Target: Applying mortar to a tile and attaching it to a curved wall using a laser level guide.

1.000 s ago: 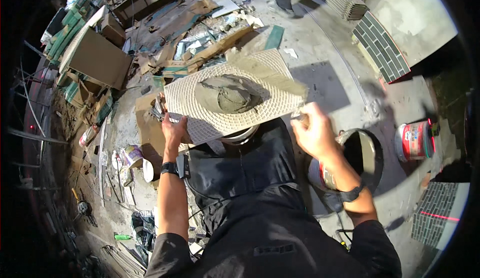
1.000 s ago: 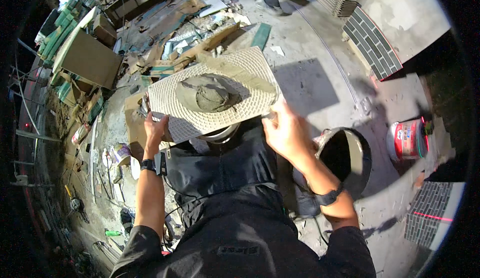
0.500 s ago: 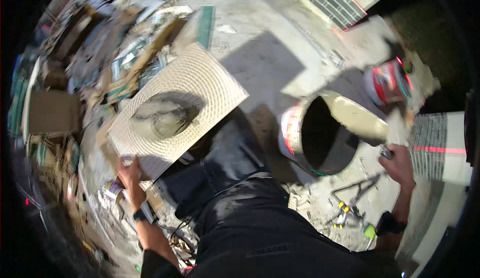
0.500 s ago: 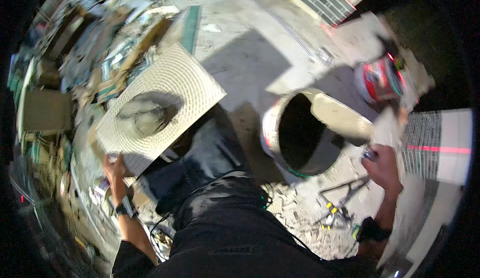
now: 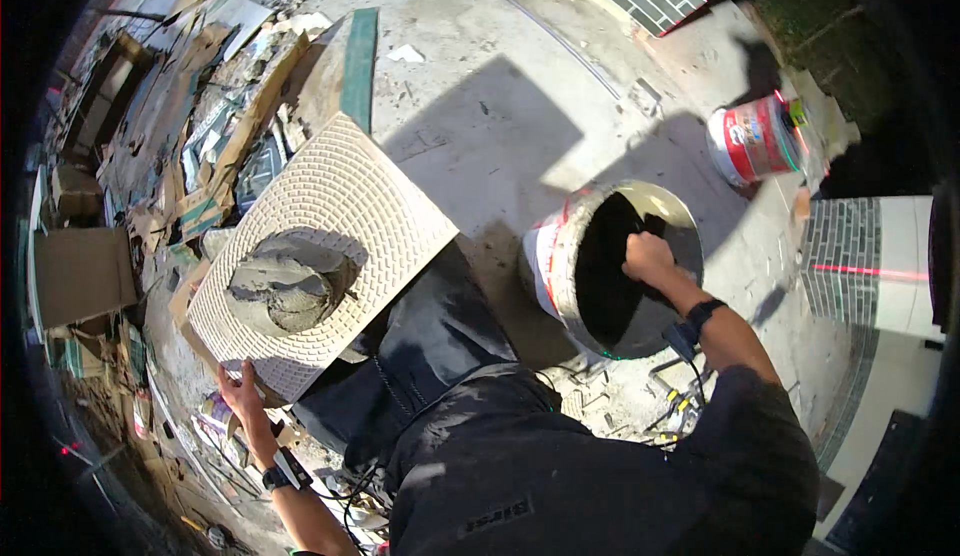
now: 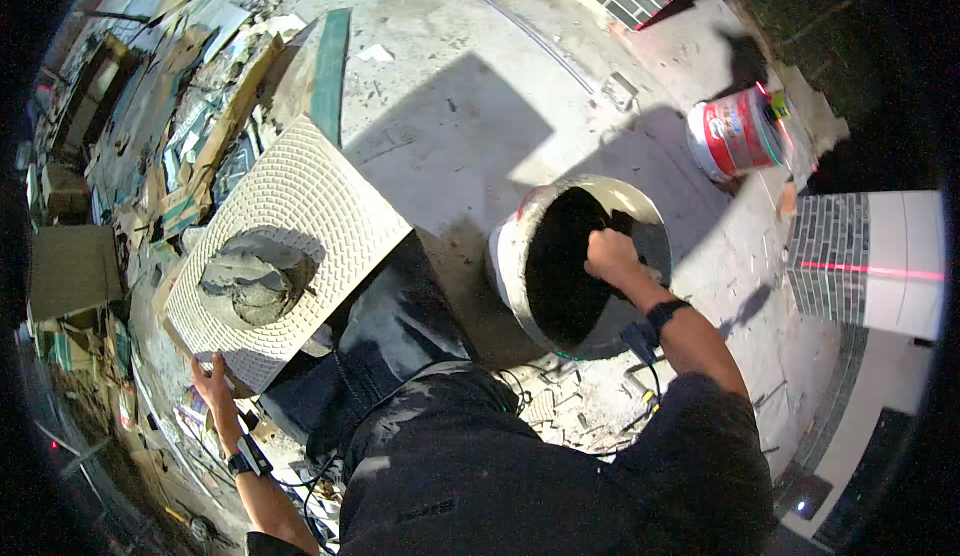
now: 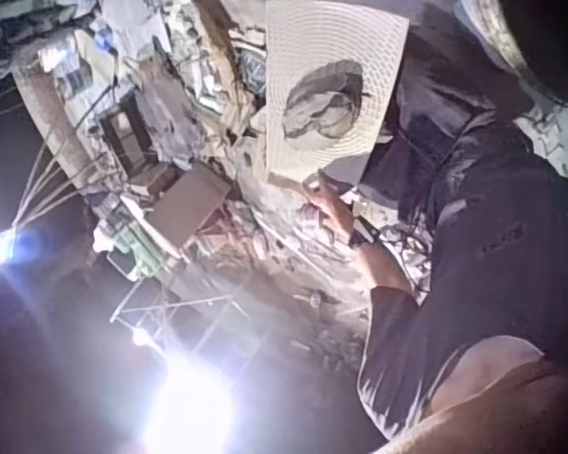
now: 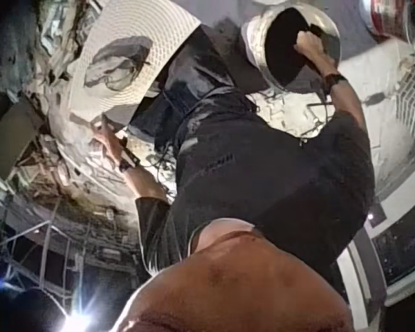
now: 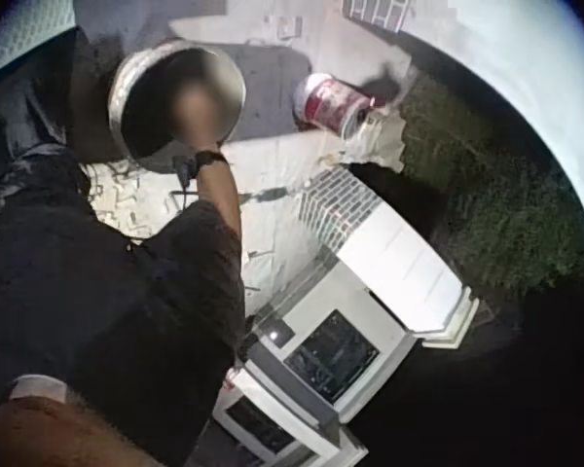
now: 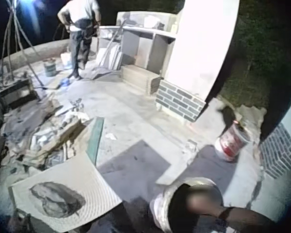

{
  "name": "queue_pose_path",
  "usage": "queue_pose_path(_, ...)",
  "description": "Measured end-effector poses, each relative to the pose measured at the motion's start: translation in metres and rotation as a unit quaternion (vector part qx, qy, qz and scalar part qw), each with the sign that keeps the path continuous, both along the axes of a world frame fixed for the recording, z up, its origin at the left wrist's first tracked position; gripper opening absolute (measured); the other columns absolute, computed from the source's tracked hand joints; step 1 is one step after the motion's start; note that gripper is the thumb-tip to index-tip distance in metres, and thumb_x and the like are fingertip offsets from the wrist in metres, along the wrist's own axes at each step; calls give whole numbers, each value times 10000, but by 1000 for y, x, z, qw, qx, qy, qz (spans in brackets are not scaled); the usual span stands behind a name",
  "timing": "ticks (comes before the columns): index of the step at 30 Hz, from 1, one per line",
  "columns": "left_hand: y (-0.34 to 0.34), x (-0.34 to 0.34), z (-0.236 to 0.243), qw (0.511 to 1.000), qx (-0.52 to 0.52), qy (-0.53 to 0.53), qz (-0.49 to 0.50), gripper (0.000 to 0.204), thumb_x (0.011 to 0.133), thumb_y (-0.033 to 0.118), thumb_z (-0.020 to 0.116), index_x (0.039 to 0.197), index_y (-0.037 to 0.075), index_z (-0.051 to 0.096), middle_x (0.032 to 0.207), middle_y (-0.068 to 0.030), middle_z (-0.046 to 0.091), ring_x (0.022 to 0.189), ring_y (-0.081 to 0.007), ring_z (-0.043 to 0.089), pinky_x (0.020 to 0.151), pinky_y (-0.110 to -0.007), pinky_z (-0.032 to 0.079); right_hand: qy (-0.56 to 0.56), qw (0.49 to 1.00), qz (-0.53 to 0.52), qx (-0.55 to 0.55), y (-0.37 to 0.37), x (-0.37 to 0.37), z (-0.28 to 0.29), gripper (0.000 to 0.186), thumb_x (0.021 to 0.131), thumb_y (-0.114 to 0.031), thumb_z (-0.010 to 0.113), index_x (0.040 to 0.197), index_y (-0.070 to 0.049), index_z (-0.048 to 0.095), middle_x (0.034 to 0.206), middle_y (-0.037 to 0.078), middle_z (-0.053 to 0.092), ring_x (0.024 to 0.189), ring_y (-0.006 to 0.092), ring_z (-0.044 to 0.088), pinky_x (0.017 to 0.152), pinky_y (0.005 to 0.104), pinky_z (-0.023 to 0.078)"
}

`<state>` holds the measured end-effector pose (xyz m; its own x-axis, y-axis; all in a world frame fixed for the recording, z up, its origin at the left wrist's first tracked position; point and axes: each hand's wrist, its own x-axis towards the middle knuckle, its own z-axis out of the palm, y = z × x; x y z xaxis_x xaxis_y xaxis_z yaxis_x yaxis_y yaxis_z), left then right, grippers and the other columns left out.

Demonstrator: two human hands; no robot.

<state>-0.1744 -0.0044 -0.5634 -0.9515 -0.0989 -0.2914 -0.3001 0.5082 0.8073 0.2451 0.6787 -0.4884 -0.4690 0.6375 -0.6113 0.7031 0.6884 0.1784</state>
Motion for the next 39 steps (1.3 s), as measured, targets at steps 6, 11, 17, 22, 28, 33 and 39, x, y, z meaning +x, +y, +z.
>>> queue_pose_path(6,13,4,21,996,-80,3,-31,769,888,183,799,1504,-49,402,1075,-125,673,903,-176,619,776,-316,514,59,991,-112,-34,-15,9,-37,337,759,-116,740,1053,41,690,1106,308,685,1074,429,679,902,477,565)
queue_pose_path(11,28,8,33,989,-145,11,-15,711,897,200,780,1468,-68,453,920,-58,628,772,-146,532,665,-302,460,133,954,-230,-137,-18,22,-45,266,771,-32,653,1009,87,648,978,254,703,828,323,723,680,421,566)
queue_pose_path(17,24,9,24,996,-17,83,-37,593,892,137,776,1384,-67,514,1088,-107,693,918,-161,630,797,-314,523,211,859,-393,-253,-35,-1,-17,95,847,-70,650,792,-3,612,629,56,578,496,152,563,418,327,397)
queue_pose_path(22,18,7,18,998,-20,54,-27,671,892,157,783,1441,-72,471,1121,-132,686,948,-182,632,814,-325,526,200,821,-398,-357,-27,14,44,144,868,-125,717,754,-68,648,661,32,623,536,114,565,464,281,408)
queue_pose_path(28,18,9,20,993,-60,94,-29,598,880,143,793,1378,-52,526,979,-78,656,817,-138,584,711,-308,492,239,806,-401,-365,-23,44,101,178,888,-152,742,764,-67,647,657,28,620,543,112,566,488,286,426)
queue_pose_path(33,17,6,18,998,39,47,-30,568,933,116,734,1418,-43,486,1182,-115,671,1014,-190,634,867,-301,503,312,778,-416,-352,-33,72,134,166,871,-163,760,786,-70,652,672,20,623,555,111,563,495,277,417)
queue_pose_path(39,16,3,10,988,-110,106,-18,655,856,207,811,1376,-78,535,1269,-206,653,1122,-267,616,976,-386,486,386,795,-351,-310,-72,68,205,167,911,-122,693,779,-49,622,670,-5,581,550,72,515,489,255,376)
